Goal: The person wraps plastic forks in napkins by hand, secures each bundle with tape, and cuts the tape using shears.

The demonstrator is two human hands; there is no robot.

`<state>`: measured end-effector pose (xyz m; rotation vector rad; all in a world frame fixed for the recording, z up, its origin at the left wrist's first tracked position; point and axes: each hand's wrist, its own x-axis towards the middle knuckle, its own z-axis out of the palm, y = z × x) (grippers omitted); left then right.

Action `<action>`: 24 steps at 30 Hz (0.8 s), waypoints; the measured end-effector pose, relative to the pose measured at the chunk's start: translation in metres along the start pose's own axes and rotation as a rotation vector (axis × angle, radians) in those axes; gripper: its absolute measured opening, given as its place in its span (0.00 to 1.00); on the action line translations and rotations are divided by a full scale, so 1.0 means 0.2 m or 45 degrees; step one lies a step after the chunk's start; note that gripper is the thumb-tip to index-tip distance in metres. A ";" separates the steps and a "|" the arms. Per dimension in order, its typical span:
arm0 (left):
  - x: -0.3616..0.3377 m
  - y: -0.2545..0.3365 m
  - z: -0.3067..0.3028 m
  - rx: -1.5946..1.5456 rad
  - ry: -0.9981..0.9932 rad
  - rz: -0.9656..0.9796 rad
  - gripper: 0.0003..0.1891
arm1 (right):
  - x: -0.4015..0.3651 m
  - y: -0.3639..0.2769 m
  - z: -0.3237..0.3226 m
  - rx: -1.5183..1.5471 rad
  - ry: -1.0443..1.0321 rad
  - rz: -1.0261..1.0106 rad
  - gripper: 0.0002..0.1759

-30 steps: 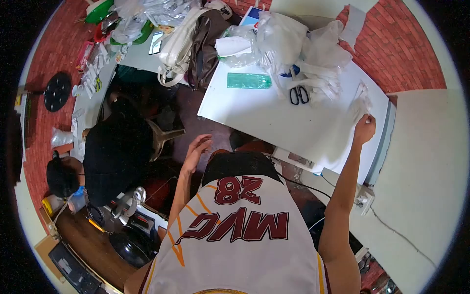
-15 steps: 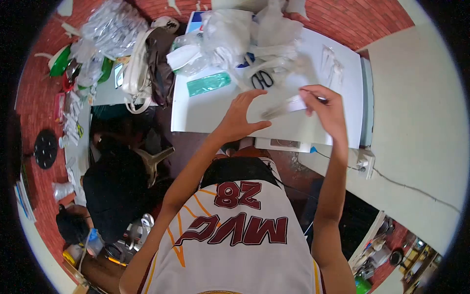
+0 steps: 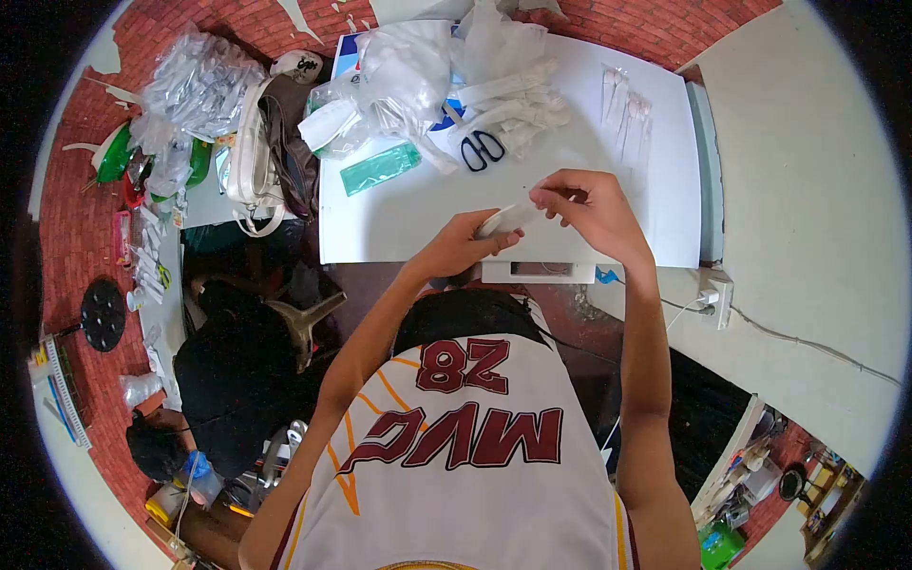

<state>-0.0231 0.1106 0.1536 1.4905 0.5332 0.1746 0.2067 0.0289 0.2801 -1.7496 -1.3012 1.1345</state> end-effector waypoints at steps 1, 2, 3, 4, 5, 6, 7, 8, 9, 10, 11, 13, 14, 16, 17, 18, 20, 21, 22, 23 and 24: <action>0.00 0.02 0.01 0.064 0.055 0.073 0.26 | -0.01 -0.04 -0.02 -0.093 0.042 -0.056 0.09; -0.02 0.03 0.01 0.125 0.112 0.143 0.30 | -0.03 -0.08 -0.03 -0.185 0.081 -0.110 0.08; -0.03 0.04 0.01 0.189 0.171 0.213 0.33 | -0.04 -0.11 -0.04 -0.225 0.116 -0.155 0.09; -0.03 0.01 -0.01 0.169 0.229 0.224 0.36 | -0.05 -0.15 -0.05 -0.266 0.155 -0.202 0.09; -0.02 -0.06 -0.03 0.151 0.279 0.236 0.39 | -0.06 -0.17 -0.07 -0.306 0.202 -0.245 0.10; -0.02 -0.14 -0.04 0.131 0.319 0.250 0.42 | -0.06 -0.18 -0.08 -0.358 0.169 -0.248 0.10; -0.03 -0.21 -0.04 0.072 0.331 0.167 0.39 | -0.06 -0.18 -0.09 -0.412 0.142 -0.248 0.10; -0.06 -0.28 -0.04 0.015 0.349 0.087 0.36 | -0.04 -0.18 -0.12 -0.469 0.114 -0.254 0.10; -0.07 -0.31 -0.03 -0.047 0.380 0.005 0.33 | -0.01 -0.18 -0.15 -0.449 0.175 -0.273 0.10; -0.07 -0.35 -0.02 -0.149 0.341 -0.067 0.31 | 0.00 -0.16 -0.17 -0.421 0.224 -0.282 0.10; -0.08 -0.39 -0.01 -0.250 0.303 -0.143 0.28 | 0.02 -0.13 -0.19 -0.389 0.273 -0.288 0.11; -0.06 -0.43 0.03 -0.315 0.265 -0.208 0.24 | 0.12 0.00 -0.25 -0.401 0.266 -0.315 0.12; -0.04 -0.45 0.06 -0.288 0.273 -0.201 0.22 | 0.14 0.05 -0.28 -0.412 0.260 -0.324 0.13; 0.02 -0.45 0.10 -0.257 0.303 -0.200 0.19 | 0.15 0.10 -0.32 -0.439 0.366 -0.387 0.15; 0.05 -0.46 0.12 -0.251 0.319 -0.214 0.19 | 0.16 0.12 -0.33 -0.444 0.416 -0.421 0.17; 0.07 -0.45 0.13 -0.242 0.337 -0.227 0.18 | 0.16 0.14 -0.32 -0.432 0.465 -0.455 0.18; 0.11 -0.45 0.17 -0.208 0.350 -0.237 0.18 | 0.13 0.18 -0.31 -0.406 0.570 -0.515 0.19; 0.14 -0.44 0.17 -0.185 0.358 -0.231 0.18 | 0.13 0.22 -0.29 -0.345 0.561 -0.491 0.19; 0.17 -0.46 0.18 -0.158 0.389 -0.221 0.17 | 0.11 0.29 -0.25 -0.286 0.553 -0.467 0.20; 0.19 -0.47 0.20 -0.132 0.420 -0.212 0.16 | 0.09 0.38 -0.20 -0.228 0.544 -0.442 0.20; 0.21 -0.48 0.22 -0.108 0.449 -0.204 0.15 | 0.08 0.48 -0.14 -0.187 0.525 -0.441 0.18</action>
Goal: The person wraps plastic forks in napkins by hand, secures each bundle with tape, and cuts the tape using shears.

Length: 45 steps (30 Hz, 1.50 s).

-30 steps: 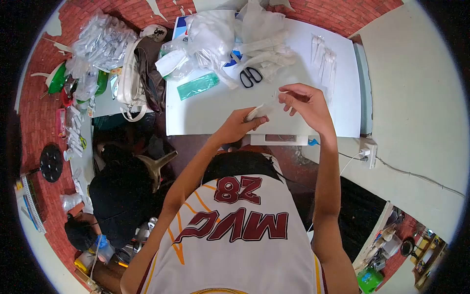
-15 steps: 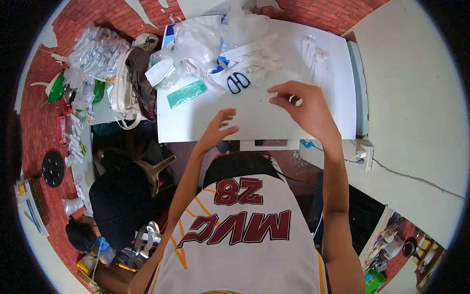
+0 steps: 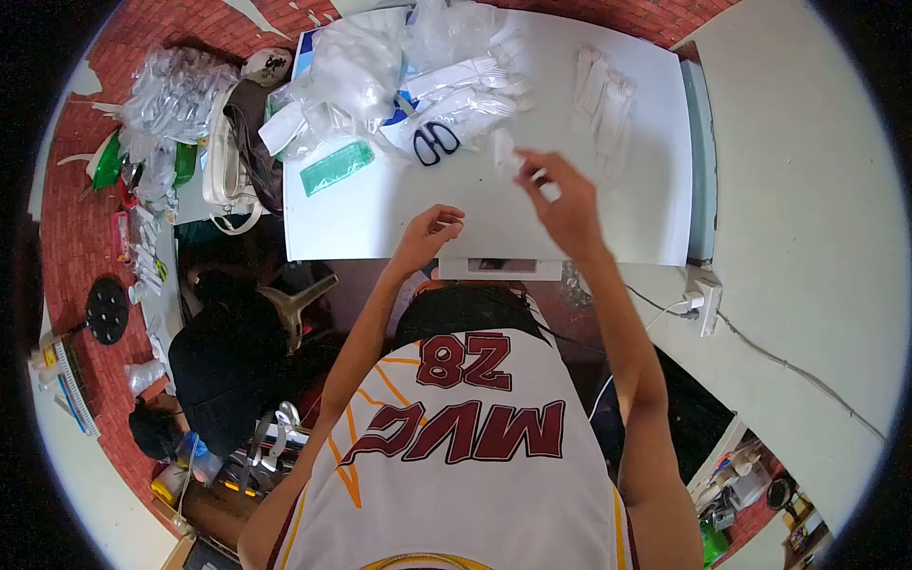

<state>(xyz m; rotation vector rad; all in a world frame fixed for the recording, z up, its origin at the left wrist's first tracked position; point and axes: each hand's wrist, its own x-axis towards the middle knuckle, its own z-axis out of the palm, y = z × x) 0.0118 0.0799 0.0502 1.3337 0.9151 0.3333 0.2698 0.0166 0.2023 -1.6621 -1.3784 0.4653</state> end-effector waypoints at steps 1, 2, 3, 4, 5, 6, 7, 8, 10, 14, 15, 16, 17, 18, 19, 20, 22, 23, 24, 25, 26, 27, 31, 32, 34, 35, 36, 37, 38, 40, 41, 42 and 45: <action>0.00 0.00 0.02 0.031 0.024 0.008 0.15 | -0.09 0.09 0.06 0.043 -0.013 0.010 0.16; 0.00 0.00 0.05 0.063 0.048 0.018 0.15 | -0.19 0.19 0.10 0.049 -0.070 0.030 0.14; -0.01 0.01 0.07 0.094 0.074 0.026 0.15 | -0.28 0.28 0.14 0.055 -0.130 0.050 0.12; -0.02 0.00 0.10 0.111 0.085 0.030 0.16 | -0.37 0.34 0.17 0.040 -0.159 0.059 0.11; -0.02 -0.02 0.14 0.129 0.099 0.034 0.16 | -0.44 0.38 0.20 0.025 -0.190 0.065 0.11; -0.03 -0.03 0.17 0.147 0.112 0.032 0.17 | -0.49 0.43 0.22 0.013 -0.223 0.075 0.10; -0.04 -0.01 0.20 0.229 0.113 0.039 0.18 | -0.53 0.46 0.23 -0.031 -0.231 0.052 0.09; -0.05 0.01 0.23 0.310 0.111 0.043 0.19 | -0.57 0.51 0.24 -0.075 -0.240 0.031 0.09; -0.07 0.06 0.28 0.452 0.106 0.106 0.20 | -0.62 0.55 0.24 -0.121 -0.245 0.015 0.09; -0.03 0.07 0.39 0.694 0.117 0.420 0.20 | -0.63 0.63 0.24 -0.121 -0.236 0.015 0.09; -0.01 0.05 0.40 0.754 0.122 0.509 0.20 | -0.63 0.62 0.24 -0.114 -0.241 0.016 0.09; 0.01 0.02 0.41 0.752 0.132 0.549 0.19 | -0.62 0.62 0.24 -0.102 -0.248 0.002 0.09; 0.03 -0.01 0.43 0.746 0.139 0.587 0.18 | -0.61 0.62 0.24 -0.092 -0.256 -0.008 0.09; 0.05 -0.02 0.44 0.741 0.147 0.630 0.17 | -0.60 0.61 0.22 -0.085 -0.262 -0.020 0.09; 0.06 -0.02 0.45 0.737 0.165 0.631 0.16 | -0.60 0.62 0.21 -0.087 -0.269 -0.062 0.10; 0.06 -0.03 0.46 0.735 0.181 0.632 0.15 | -0.59 0.62 0.20 -0.088 -0.275 -0.105 0.12; 0.07 -0.03 0.47 0.738 0.217 0.659 0.13 | -0.57 0.62 0.17 -0.075 -0.282 -0.173 0.17; 0.07 -0.03 0.47 0.740 0.234 0.684 0.12 | -0.56 0.61 0.15 -0.063 -0.285 -0.197 0.20; 0.07 -0.03 0.48 0.741 0.248 0.709 0.11 | -0.56 0.61 0.13 -0.053 -0.287 -0.218 0.23; 0.08 -0.02 0.49 0.741 0.253 0.740 0.11 | -0.54 0.60 0.11 -0.059 -0.283 -0.230 0.25; 0.08 -0.01 0.50 0.742 0.257 0.772 0.11 | -0.51 0.59 0.09 -0.065 -0.276 -0.241 0.28; 0.08 0.02 0.51 0.745 0.259 0.806 0.12 | -0.49 0.59 0.08 -0.071 -0.267 -0.254 0.31; 0.10 0.17 0.49 0.763 0.319 0.787 0.11 | -0.40 0.55 0.03 -0.030 -0.284 -0.292 0.33; 0.11 0.22 0.48 0.724 0.345 0.822 0.11 | -0.39 0.57 0.03 -0.043 -0.271 -0.286 0.33; 0.13 0.31 0.46 0.690 0.395 0.895 0.11 | -0.33 0.52 0.01 -0.058 -0.216 -0.299 0.31; 0.13 0.36 0.44 0.694 0.415 0.925 0.11 | -0.31 0.48 0.00 -0.057 -0.177 -0.311 0.29; 0.14 0.39 0.43 0.698 0.435 0.959 0.11 | -0.28 0.44 -0.01 -0.057 -0.136 -0.326 0.27; 0.15 0.43 0.43 0.673 0.449 0.971 0.11 | -0.26 0.43 0.00 -0.029 -0.102 -0.332 0.24; 0.16 0.47 0.43 0.647 0.465 0.986 0.11 | -0.23 0.42 0.00 -0.002 -0.066 -0.342 0.20; 0.18 0.54 0.42 0.584 0.479 1.006 0.11 | -0.16 0.40 -0.01 0.080 0.000 -0.322 0.14; 0.19 0.57 0.41 0.548 0.480 1.013 0.10 | -0.12 0.38 -0.03 0.136 0.031 -0.295 0.11; 0.19 0.63 0.40 0.512 0.480 1.019 0.10 | -0.07 0.36 -0.05 0.193 0.061 -0.268 0.09; 0.18 0.79 0.38 0.518 0.514 0.912 0.09 | 0.04 0.27 -0.14 0.301 0.001 -0.127 0.09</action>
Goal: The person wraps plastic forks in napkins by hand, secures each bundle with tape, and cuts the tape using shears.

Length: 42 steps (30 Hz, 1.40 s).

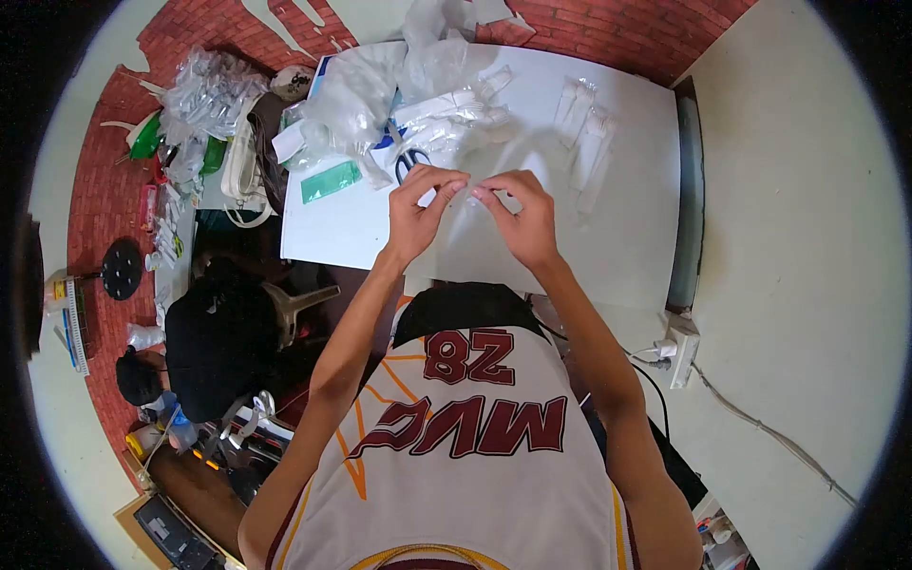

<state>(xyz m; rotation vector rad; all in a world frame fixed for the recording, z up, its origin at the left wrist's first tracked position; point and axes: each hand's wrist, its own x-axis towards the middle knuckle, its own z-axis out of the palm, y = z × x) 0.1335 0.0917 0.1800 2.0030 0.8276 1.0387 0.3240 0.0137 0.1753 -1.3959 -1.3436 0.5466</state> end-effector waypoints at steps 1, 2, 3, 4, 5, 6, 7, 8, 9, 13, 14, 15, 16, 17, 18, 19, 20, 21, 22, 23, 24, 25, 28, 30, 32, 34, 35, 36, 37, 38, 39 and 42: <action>0.03 0.02 0.00 -0.114 0.051 -0.061 0.09 | 0.05 -0.02 -0.03 -0.027 -0.030 -0.054 0.09; 0.06 0.04 0.01 -0.230 0.102 -0.124 0.09 | 0.08 -0.04 -0.04 0.080 -0.066 0.012 0.09; 0.08 0.06 0.02 -0.346 0.152 -0.187 0.09 | 0.11 -0.05 -0.06 0.186 -0.103 0.078 0.09; 0.10 0.08 0.03 -0.580 0.135 -0.235 0.09 | 0.14 -0.07 -0.07 0.292 -0.140 0.146 0.10; 0.12 0.10 0.03 -0.814 0.116 -0.284 0.09 | 0.16 -0.10 -0.08 0.379 -0.142 0.201 0.09; 0.13 0.12 0.03 -1.048 0.093 -0.332 0.10 | 0.16 -0.10 -0.09 0.483 -0.138 0.244 0.08; 0.12 0.10 0.03 -0.973 0.017 -0.335 0.10 | 0.17 -0.09 -0.09 0.586 -0.133 0.287 0.08; 0.11 0.07 0.04 -0.898 -0.060 -0.340 0.10 | 0.17 -0.09 -0.10 0.691 -0.128 0.332 0.09; 0.10 0.06 0.05 -0.821 -0.137 -0.345 0.10 | 0.18 -0.10 -0.11 0.664 -0.138 0.322 0.09; 0.13 0.02 0.07 -0.632 -0.056 -0.294 0.09 | 0.21 -0.13 -0.16 0.435 -0.136 0.132 0.12; 0.16 0.02 0.06 -0.541 -0.038 -0.237 0.09 | 0.22 -0.13 -0.16 0.348 -0.124 0.048 0.12; 0.17 0.03 0.06 -0.452 -0.020 -0.180 0.09 | 0.21 -0.13 -0.16 0.306 -0.100 0.023 0.12; 0.18 0.02 0.07 -0.444 0.000 -0.171 0.08 | 0.21 -0.13 -0.16 0.263 -0.076 -0.002 0.12; 0.18 0.02 0.08 -0.436 0.018 -0.168 0.08 | 0.19 -0.13 -0.16 0.221 -0.054 -0.021 0.12; 0.16 0.02 0.09 -0.428 0.037 -0.167 0.08 | 0.17 -0.12 -0.16 0.192 -0.027 -0.031 0.12; 0.15 0.01 0.09 -0.367 0.026 -0.142 0.08 | 0.15 -0.09 -0.15 0.164 -0.001 -0.044 0.13; 0.11 -0.01 0.09 -0.305 0.014 -0.118 0.07 | 0.12 -0.06 -0.13 0.137 0.024 -0.055 0.13; 0.07 -0.05 0.10 -0.243 0.001 -0.096 0.07 | 0.08 0.01 -0.12 0.116 0.004 -0.073 0.13; 0.01 -0.10 0.13 -0.231 -0.017 -0.102 0.07 | 0.02 0.11 -0.10 0.097 -0.017 -0.089 0.13; -0.07 -0.18 0.16 -0.219 -0.035 -0.109 0.07 | -0.04 0.19 -0.07 0.077 -0.038 -0.104 0.13; -0.15 -0.24 0.19 -0.210 -0.056 -0.117 0.08 | -0.12 0.26 -0.04 0.043 -0.069 -0.095 0.14; -0.22 -0.28 0.20 -0.159 -0.101 -0.100 0.09 | -0.19 0.32 -0.01 0.009 -0.100 -0.085 0.14; -0.39 -0.38 0.23 -0.207 -0.242 -0.261 0.11 | -0.37 0.39 0.05 -0.007 -0.193 0.092 0.10; -0.48 -0.42 0.23 -0.173 -0.318 -0.293 0.09 | -0.47 0.42 0.08 0.032 -0.236 0.200 0.09; -0.54 -0.46 0.24 -0.058 -0.378 -0.269 0.09 | -0.54 0.46 0.10 0.042 -0.259 0.275 0.09; -0.56 -0.46 0.24 -0.021 -0.383 -0.239 0.09 | -0.59 0.51 0.13 -0.009 -0.262 0.299 0.09; -0.57 -0.46 0.24 -0.002 -0.385 -0.223 0.09 | -0.60 0.54 0.14 -0.067 -0.252 0.288 0.09; -0.57 -0.46 0.24 0.045 -0.374 -0.206 0.09 | -0.60 0.53 0.15 -0.125 -0.244 0.276 0.09; -0.57 -0.47 0.24 0.092 -0.362 -0.188 0.09 | -0.61 0.53 0.16 -0.129 -0.222 0.314 0.09; -0.57 -0.48 0.24 0.140 -0.347 -0.167 0.09 | -0.60 0.52 0.17 -0.134 -0.199 0.348 0.09; -0.58 -0.49 0.25 0.149 -0.312 -0.236 0.09 | -0.59 0.51 0.19 -0.140 -0.176 0.380 0.10; -0.59 -0.50 0.28 0.167 -0.244 -0.368 0.09 | -0.57 0.51 0.23 -0.139 -0.140 0.546 0.11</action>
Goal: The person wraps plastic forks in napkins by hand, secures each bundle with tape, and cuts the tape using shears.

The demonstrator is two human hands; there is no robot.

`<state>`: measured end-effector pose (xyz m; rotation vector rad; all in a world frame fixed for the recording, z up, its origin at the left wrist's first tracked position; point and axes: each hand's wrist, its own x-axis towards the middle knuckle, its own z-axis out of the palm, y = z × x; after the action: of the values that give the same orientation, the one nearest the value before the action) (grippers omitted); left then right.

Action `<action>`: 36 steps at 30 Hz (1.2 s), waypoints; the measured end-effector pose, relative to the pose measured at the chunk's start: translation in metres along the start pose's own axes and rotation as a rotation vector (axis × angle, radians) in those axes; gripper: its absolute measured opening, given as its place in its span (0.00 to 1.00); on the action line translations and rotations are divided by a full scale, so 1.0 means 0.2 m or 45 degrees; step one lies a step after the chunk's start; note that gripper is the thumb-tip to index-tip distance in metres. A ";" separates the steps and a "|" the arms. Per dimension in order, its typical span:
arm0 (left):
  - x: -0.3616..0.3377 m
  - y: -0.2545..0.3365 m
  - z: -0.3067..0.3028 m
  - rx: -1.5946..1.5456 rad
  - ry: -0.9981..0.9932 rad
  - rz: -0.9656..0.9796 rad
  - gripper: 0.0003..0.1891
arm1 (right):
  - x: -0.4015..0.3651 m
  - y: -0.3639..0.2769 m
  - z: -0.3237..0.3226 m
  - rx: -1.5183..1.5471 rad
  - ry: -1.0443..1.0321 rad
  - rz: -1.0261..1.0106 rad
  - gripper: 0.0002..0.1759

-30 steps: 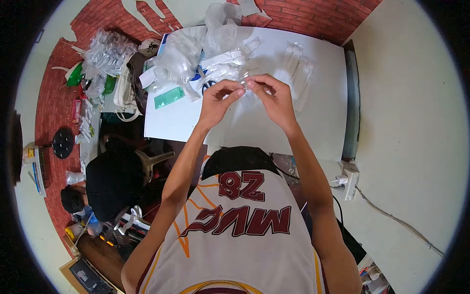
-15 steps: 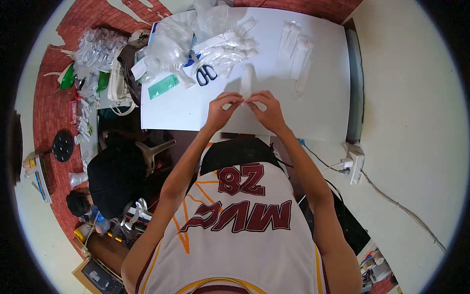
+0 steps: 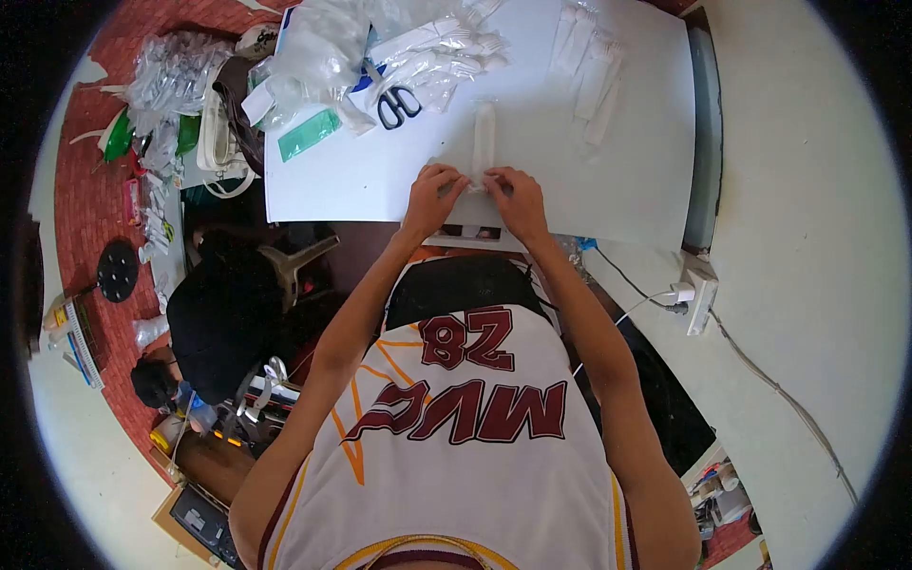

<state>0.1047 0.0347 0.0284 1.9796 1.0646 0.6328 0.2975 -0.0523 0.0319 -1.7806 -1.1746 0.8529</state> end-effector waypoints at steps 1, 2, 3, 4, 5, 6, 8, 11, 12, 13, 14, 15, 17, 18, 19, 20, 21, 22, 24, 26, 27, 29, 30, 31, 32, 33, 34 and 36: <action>0.01 -0.01 0.01 0.001 -0.002 0.003 0.09 | 0.00 -0.01 0.01 0.023 0.007 0.021 0.12; 0.02 -0.01 0.01 0.002 0.000 0.007 0.10 | 0.01 -0.02 0.01 0.045 0.014 0.039 0.12; 0.02 0.01 0.01 -0.051 0.004 -0.028 0.10 | 0.02 -0.03 0.02 0.066 0.020 0.055 0.13; 0.03 0.04 0.01 -0.104 0.011 -0.062 0.11 | 0.02 -0.04 0.02 0.085 0.041 0.076 0.14; 0.04 0.06 0.01 -0.155 0.022 -0.095 0.11 | 0.03 -0.04 0.02 0.105 0.061 0.095 0.15; 0.04 0.06 0.02 -0.152 0.031 -0.092 0.12 | 0.04 -0.05 0.03 0.127 0.081 0.110 0.15; 0.05 0.06 0.03 -0.142 0.052 -0.083 0.13 | 0.05 -0.04 0.04 0.146 0.105 0.145 0.16; 0.06 0.04 0.06 -0.062 0.105 -0.069 0.10 | 0.07 -0.07 0.06 0.106 0.141 0.167 0.17; 0.06 0.03 0.06 -0.037 0.101 -0.055 0.10 | 0.07 -0.08 0.07 0.083 0.155 0.171 0.18; 0.06 0.01 0.07 -0.013 0.098 -0.036 0.09 | 0.06 -0.09 0.07 0.065 0.168 0.120 0.18; 0.08 0.00 0.08 0.012 0.096 -0.009 0.09 | 0.06 -0.09 0.07 0.048 0.187 0.062 0.18; 0.08 -0.01 0.09 0.019 0.151 0.054 0.07 | 0.06 -0.08 0.06 0.031 0.210 0.005 0.19; 0.09 -0.02 0.11 0.048 0.200 0.080 0.07 | 0.07 -0.03 0.07 -0.052 0.201 -0.003 0.18; 0.10 -0.02 0.12 0.061 0.225 0.088 0.06 | 0.07 -0.04 0.07 -0.095 0.192 -0.005 0.18; 0.10 -0.02 0.12 0.076 0.247 0.116 0.06 | 0.08 -0.05 0.06 -0.108 0.211 0.037 0.18; 0.10 -0.02 0.12 0.082 0.261 0.146 0.06 | 0.09 -0.08 0.06 -0.121 0.220 0.075 0.18; 0.09 -0.04 0.14 0.095 0.285 0.169 0.06 | 0.09 -0.11 0.07 -0.131 0.218 0.108 0.18; 0.09 -0.06 0.15 0.114 0.314 0.186 0.06 | 0.10 -0.11 0.08 -0.162 0.217 0.114 0.17; 0.07 -0.07 0.18 0.173 0.426 0.252 0.06 | 0.12 -0.08 0.08 -0.228 0.201 0.119 0.15; 0.07 -0.09 0.19 0.238 0.491 0.338 0.07 | 0.13 -0.04 0.07 -0.225 0.116 0.032 0.11; 0.07 -0.10 0.18 0.283 0.443 0.362 0.07 | 0.13 -0.03 0.06 -0.204 0.100 0.055 0.10; 0.04 -0.10 0.18 0.352 0.339 0.398 0.08 | 0.14 -0.03 0.03 -0.196 0.066 0.104 0.09; 0.04 -0.09 0.18 0.345 0.333 0.387 0.09 | 0.16 -0.04 0.01 -0.205 0.050 0.125 0.09; 0.04 -0.09 0.19 0.340 0.326 0.380 0.10 | 0.19 -0.09 0.02 -0.211 0.038 0.145 0.10; 0.04 -0.10 0.19 0.337 0.319 0.377 0.11 | 0.22 -0.14 0.05 -0.291 0.073 0.066 0.10; 0.04 -0.10 0.19 0.391 0.277 0.342 0.11 | 0.24 -0.23 0.08 -0.370 0.112 -0.013 0.11; 0.04 -0.10 0.19 0.439 0.230 0.309 0.11 | 0.26 -0.31 0.12 -0.447 0.156 -0.092 0.12; 0.06 -0.10 0.28 0.309 0.189 0.203 0.13 | 0.32 -0.45 0.34 -0.215 -0.029 -0.381 0.11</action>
<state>0.1422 0.0286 -0.0197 2.2734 1.1236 0.7765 0.2256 0.0471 0.0766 -1.6718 -1.5198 0.6136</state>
